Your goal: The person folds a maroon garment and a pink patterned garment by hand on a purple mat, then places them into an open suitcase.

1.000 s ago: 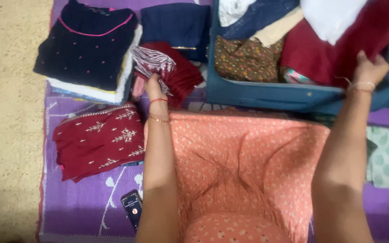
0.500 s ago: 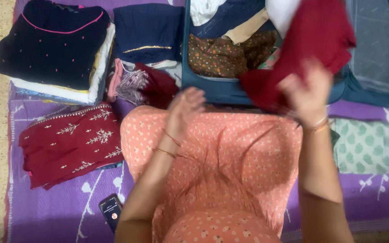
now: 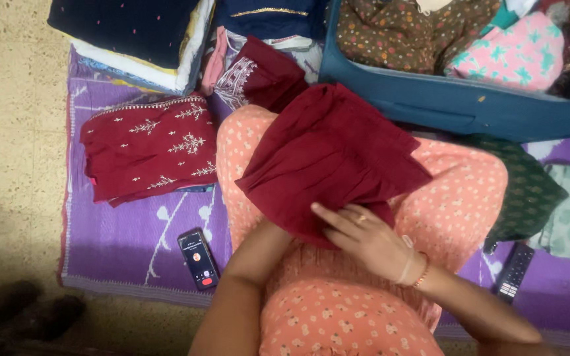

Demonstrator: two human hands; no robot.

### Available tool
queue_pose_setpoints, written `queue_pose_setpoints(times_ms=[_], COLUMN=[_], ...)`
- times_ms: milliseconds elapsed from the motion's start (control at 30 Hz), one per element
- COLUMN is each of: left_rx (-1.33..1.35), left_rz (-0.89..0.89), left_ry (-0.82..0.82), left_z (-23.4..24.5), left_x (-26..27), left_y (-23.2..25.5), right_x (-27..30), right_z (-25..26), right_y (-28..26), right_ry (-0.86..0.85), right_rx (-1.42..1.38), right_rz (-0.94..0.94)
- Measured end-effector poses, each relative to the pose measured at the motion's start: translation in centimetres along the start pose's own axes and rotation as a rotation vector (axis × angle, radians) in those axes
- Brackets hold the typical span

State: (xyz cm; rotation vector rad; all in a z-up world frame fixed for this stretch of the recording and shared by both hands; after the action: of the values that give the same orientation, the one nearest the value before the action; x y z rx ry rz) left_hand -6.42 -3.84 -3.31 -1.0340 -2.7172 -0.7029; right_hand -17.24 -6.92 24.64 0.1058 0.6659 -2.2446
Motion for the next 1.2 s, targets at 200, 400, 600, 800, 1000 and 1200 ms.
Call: queue_pose_setpoints(times_ms=[200, 400, 600, 800, 1000, 1200], left_rx=[-0.346, -0.642, -0.448, 0.388, 0.120, 0.141], left_rz=[0.143, 0.141, 0.318, 0.331, 0.125, 0.235], left_ry=[-0.066, -0.279, -0.577, -0.602, 0.085, -0.111], left_z=[-4.0, -9.9, -17.7, -13.7, 0.6, -2.0], left_x=[0.5, 4.2, 7.0, 3.0, -1.4, -1.6], left_y=[-3.8, -1.8, -2.9, -8.7, -12.1, -11.1], right_x=[8.9, 20.9, 25.1, 11.5, 7.5, 13.2], right_z=[9.5, 18.3, 22.6, 12.1, 1.1, 1.2], right_y=[7.4, 13.1, 8.5, 6.1, 6.3, 9.4], right_ry=[0.319, 0.743, 0.919, -0.070, 0.123, 0.401], right_rx=[-0.253, -0.617, -0.623, 0.470, -0.290, -0.565], right_rz=[-0.696, -0.924, -1.321, -0.863, -0.719, -0.914])
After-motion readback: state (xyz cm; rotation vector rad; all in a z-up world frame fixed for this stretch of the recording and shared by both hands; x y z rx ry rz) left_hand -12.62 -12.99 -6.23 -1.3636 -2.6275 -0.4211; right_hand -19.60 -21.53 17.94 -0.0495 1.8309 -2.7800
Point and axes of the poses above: each hand's wrist, its own x-axis away from the middle knuckle, its own z-axis out of the back of the hand, y = z × x, the point moved 8 cm from there along -x, towards the middle knuckle, and after that the axes turned 2 degrees about x, right-handed, at the moved point
